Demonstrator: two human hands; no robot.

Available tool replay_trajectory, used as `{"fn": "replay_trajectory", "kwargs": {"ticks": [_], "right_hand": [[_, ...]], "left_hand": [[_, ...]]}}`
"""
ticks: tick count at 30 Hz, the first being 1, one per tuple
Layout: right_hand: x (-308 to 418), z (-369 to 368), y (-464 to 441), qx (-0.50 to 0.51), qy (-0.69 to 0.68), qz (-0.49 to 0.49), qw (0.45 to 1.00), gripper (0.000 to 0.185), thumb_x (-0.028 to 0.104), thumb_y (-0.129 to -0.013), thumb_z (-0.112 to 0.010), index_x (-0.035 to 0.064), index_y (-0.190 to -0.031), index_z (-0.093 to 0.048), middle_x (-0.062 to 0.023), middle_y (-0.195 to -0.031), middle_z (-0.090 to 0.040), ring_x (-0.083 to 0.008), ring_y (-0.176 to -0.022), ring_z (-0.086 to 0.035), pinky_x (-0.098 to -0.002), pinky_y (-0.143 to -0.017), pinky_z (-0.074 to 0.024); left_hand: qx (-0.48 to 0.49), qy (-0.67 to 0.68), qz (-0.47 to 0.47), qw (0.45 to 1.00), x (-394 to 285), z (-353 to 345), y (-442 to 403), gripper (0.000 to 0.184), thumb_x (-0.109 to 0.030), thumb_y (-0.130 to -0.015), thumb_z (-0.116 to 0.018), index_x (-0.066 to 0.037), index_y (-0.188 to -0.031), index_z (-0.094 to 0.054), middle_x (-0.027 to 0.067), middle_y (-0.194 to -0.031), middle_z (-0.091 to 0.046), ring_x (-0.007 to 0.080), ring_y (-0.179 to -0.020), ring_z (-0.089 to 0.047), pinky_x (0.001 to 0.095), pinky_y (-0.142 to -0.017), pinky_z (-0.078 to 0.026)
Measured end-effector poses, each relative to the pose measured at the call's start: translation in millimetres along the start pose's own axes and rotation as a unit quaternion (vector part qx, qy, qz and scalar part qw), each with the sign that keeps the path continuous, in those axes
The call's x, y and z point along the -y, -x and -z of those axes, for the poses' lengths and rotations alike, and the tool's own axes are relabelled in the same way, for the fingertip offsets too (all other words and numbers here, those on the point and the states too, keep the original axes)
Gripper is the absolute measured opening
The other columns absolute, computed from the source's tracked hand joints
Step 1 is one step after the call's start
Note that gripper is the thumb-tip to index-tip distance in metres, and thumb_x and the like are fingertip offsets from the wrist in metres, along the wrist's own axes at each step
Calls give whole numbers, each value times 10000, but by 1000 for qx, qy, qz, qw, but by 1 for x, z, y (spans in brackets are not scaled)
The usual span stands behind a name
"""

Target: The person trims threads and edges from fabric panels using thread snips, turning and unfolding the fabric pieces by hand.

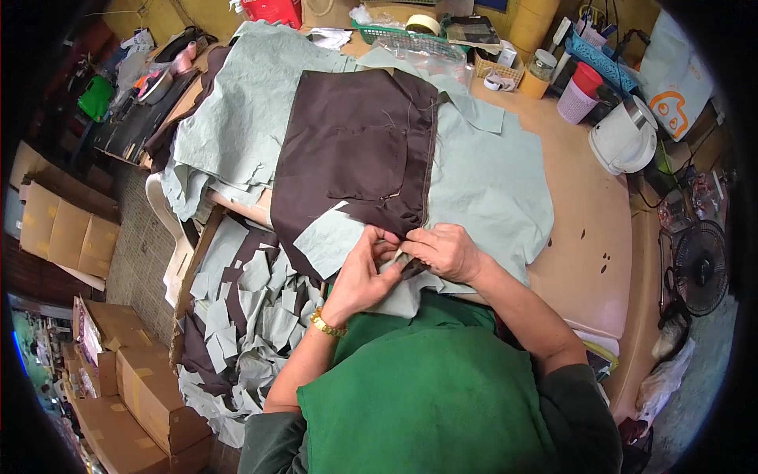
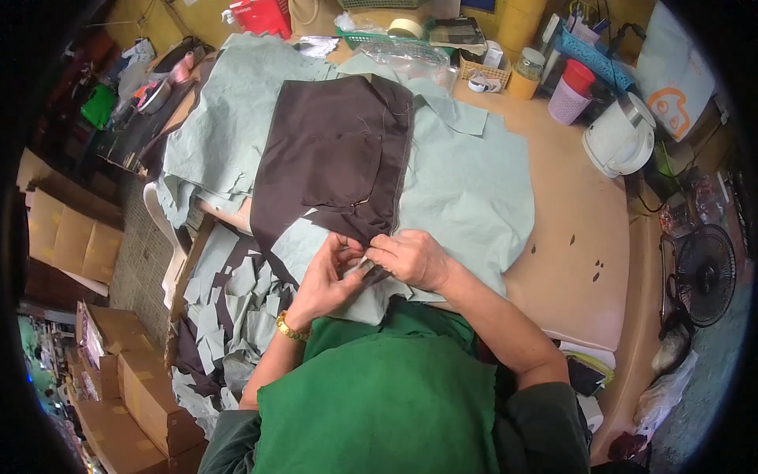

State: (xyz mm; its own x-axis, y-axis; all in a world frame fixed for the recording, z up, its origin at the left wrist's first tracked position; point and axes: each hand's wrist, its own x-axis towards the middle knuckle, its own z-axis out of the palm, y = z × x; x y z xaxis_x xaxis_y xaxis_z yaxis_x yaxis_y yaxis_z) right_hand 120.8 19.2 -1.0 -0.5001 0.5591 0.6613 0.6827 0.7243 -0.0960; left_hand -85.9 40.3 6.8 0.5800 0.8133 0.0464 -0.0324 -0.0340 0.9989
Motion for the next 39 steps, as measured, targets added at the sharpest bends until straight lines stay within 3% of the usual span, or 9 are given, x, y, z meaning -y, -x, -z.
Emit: {"fn": "replay_trajectory", "kwargs": {"ticks": [6, 10, 13, 19, 24, 30, 32, 35, 39], "right_hand": [[12, 4, 6, -67, -317, -287, 901, 227, -60, -754, -719, 28, -957, -665, -54, -909, -647, -157, -780, -692, -301, -620, -546], [-4, 7, 19, -33, -289, -376, 880, 172, -54, -827, -669, 2, -989, -664, -74, -910, -663, -123, -795, -674, -264, -700, -544], [-27, 16, 31, -9, -305, -403, 863, 82, 10, -873, -682, -13, -952, -671, -25, -831, -665, -59, -758, -591, -232, -676, -486], [-27, 35, 16, 41, -290, -479, 828, 173, 90, -826, -773, 17, -949, -676, 25, -803, -639, -39, -737, -540, -219, -679, -456], [18, 18, 12, 26, -347, -448, 824, 313, 202, -792, -813, -8, -984, -683, -94, -899, -693, -150, -764, -625, -295, -689, -511], [19, 8, 17, 77, -329, -531, 778, 263, 195, -855, -749, -18, -981, -660, -112, -958, -692, -159, -809, -652, -320, -684, -515], [30, 10, 11, -83, -244, -492, 832, 231, 175, -875, -717, 16, -1023, -641, -93, -1046, -671, -199, -858, -658, -348, -694, -505], [35, 25, 13, -131, -171, -454, 864, 240, 143, -847, -722, 62, -1055, -633, -58, -1039, -639, -236, -861, -644, -373, -698, -481], [54, 54, 19, -16, 13, -321, 947, 286, 121, -737, -788, 100, -997, -671, -35, -886, -604, -225, -729, -599, -343, -647, -413]], "left_hand": [[6, 92, 99, 991, -1, 11, -15, 134, -29, -920, -663, -8, -1043, -617, -31, -835, -626, 22, -741, -539, 186, -639, -428], [-30, -27, 76, 996, -1, 3, -17, 58, -8, -885, -689, 4, -941, -680, -40, -780, -643, 19, -659, -531, 190, -574, -426], [64, -121, 154, 979, -10, 9, -14, 193, 30, -811, -652, -1, -965, -765, -71, -648, -568, -3, -598, -452, 193, -540, -377], [110, -66, 133, 983, -12, -4, -11, 233, 38, -823, -659, 1, -1037, -743, -53, -748, -613, -5, -653, -484, 194, -591, -424], [55, 79, 117, 988, -6, -16, -7, 168, 49, -829, -640, 4, -969, -721, -56, -757, -602, -11, -673, -488, 189, -598, -427], [175, -89, 196, 961, -14, -2, -9, 307, 63, -853, -638, 30, -1159, -642, -5, -952, -670, -2, -730, -532, 175, -666, -466], [170, -47, 197, 964, -18, -3, -11, 430, 70, -852, -632, 37, -1279, -591, 7, -1003, -663, 1, -766, -546, 167, -691, -467], [149, 35, 167, 974, -11, -2, -9, 486, 68, -856, -623, 45, -1337, -556, 7, -1027, -647, 8, -806, -558, 165, -720, -468], [141, 55, 176, 973, -17, -3, -10, 483, 64, -861, -615, 57, -1340, -549, 1, -1033, -636, 16, -840, -566, 169, -739, -472]]}}
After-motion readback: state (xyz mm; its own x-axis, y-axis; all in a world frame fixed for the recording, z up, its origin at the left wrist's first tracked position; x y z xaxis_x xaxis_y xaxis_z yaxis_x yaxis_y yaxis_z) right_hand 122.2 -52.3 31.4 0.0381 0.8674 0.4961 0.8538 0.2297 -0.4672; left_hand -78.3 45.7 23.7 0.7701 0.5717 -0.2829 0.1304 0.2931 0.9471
